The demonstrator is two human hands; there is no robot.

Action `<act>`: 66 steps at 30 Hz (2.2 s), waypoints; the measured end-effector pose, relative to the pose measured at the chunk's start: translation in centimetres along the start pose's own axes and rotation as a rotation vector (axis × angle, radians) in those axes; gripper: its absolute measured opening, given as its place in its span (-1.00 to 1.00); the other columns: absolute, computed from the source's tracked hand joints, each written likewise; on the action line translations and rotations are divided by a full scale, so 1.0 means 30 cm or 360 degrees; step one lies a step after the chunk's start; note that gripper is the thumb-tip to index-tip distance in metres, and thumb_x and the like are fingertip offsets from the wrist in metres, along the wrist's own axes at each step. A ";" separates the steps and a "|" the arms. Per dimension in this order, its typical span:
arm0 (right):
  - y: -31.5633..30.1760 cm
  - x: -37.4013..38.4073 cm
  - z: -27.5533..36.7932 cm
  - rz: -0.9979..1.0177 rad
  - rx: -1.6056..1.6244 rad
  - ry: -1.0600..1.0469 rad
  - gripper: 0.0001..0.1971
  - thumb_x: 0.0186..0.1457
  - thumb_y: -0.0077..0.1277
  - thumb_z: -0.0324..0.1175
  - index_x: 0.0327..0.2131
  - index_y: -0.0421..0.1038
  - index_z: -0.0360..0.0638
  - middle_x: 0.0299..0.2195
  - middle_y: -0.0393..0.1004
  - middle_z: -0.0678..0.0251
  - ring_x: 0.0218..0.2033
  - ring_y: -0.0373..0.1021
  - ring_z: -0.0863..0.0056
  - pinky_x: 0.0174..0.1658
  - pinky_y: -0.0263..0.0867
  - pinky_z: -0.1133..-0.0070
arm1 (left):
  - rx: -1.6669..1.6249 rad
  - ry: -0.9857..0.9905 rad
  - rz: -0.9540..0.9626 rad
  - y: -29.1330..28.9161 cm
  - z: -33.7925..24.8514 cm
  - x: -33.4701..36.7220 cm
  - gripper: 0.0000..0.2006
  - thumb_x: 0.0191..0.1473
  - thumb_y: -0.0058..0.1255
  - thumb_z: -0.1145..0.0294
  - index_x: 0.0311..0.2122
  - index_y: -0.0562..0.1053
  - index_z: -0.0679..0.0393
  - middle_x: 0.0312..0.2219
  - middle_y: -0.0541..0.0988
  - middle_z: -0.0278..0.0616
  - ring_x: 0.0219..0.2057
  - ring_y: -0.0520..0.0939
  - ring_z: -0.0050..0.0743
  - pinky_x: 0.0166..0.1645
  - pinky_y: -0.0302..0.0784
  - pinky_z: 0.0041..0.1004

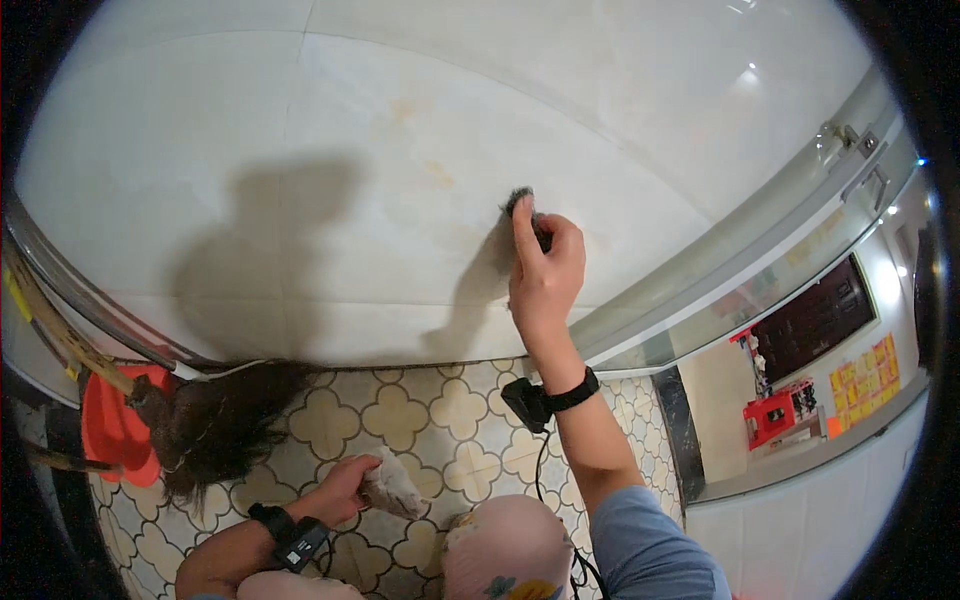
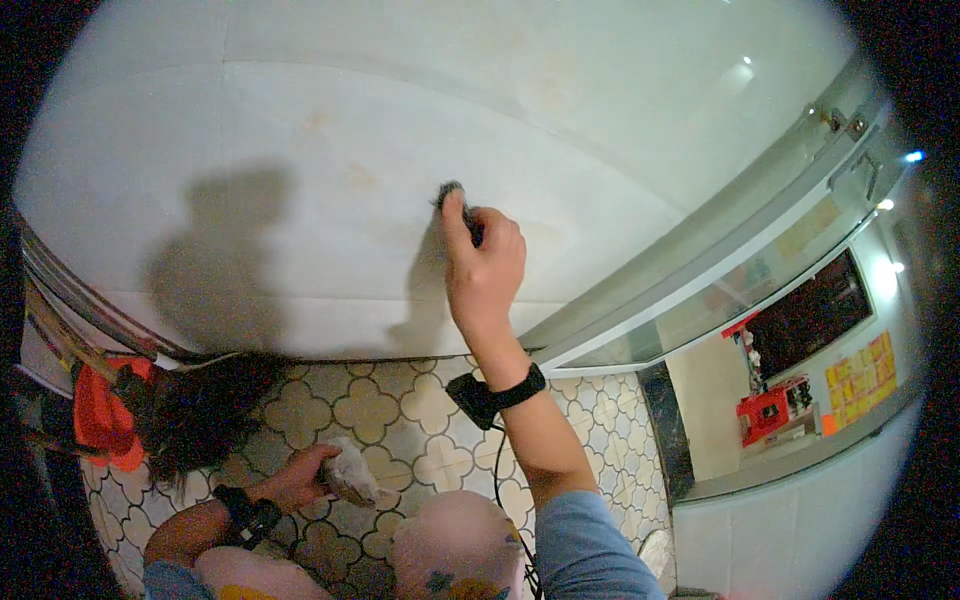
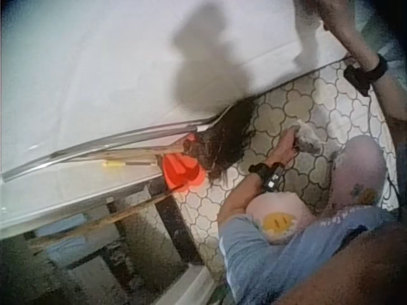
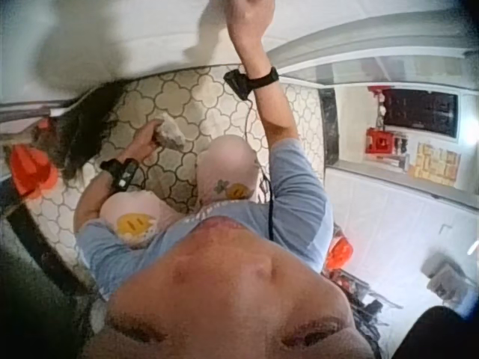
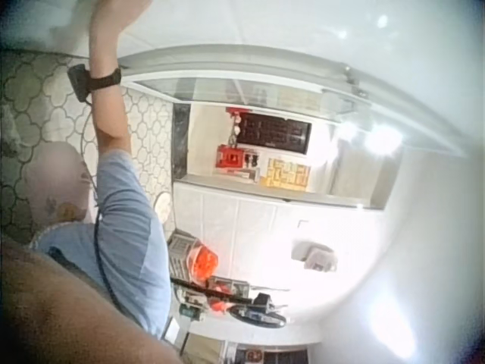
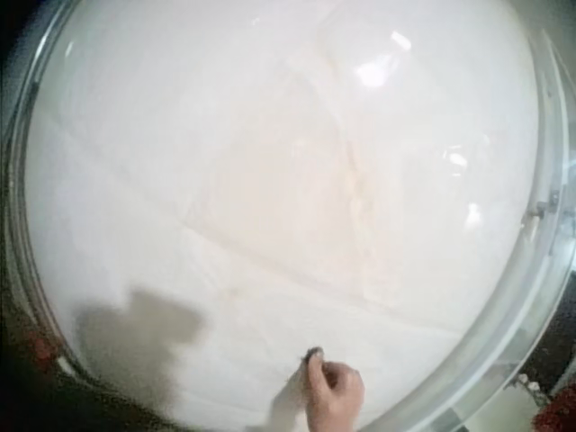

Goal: Scrubbing and wiping a tiled bathroom wall using steel wool and a cloth.

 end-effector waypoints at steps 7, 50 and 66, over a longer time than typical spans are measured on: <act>-0.013 -0.158 -0.089 0.0252 -0.0149 -0.0103 -0.48 -0.18 0.00 -0.59 -0.04 0.41 0.01 -0.39 0.36 0.31 -0.39 0.30 0.37 -0.34 0.22 0.49 | 0.0048 0.0055 0.0049 0.002 -0.010 0.014 -0.81 0.11 -0.16 0.32 -0.23 0.42 0.13 -0.30 0.51 -0.27 -0.31 0.55 -0.36 -0.24 0.50 -0.30; -0.035 0.205 0.101 -0.0093 -0.0069 -0.0260 -0.48 -0.14 -0.05 -0.55 -0.01 0.38 0.03 -0.39 0.32 0.33 -0.40 0.27 0.38 -0.36 0.16 0.49 | 0.0819 0.0668 0.0235 0.051 -0.062 -0.086 -0.78 0.11 -0.15 0.32 -0.21 0.39 0.22 -0.28 0.49 -0.18 -0.25 0.54 -0.28 -0.17 0.49 -0.23; -0.018 0.147 0.139 0.0073 -0.0063 -0.0351 -0.49 -0.14 -0.04 -0.56 -0.01 0.39 0.05 -0.39 0.35 0.34 -0.39 0.28 0.42 -0.36 0.15 0.50 | 0.0639 0.0730 0.0277 0.049 -0.078 -0.026 -0.78 0.10 -0.13 0.31 -0.22 0.41 0.21 -0.30 0.50 -0.20 -0.27 0.55 -0.34 -0.24 0.50 -0.29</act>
Point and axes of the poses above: each hand's wrist, its own x-axis towards the middle knuckle, its own y-axis out of the palm, z = x × y, the point moved 5 cm from there along x, towards the middle knuckle
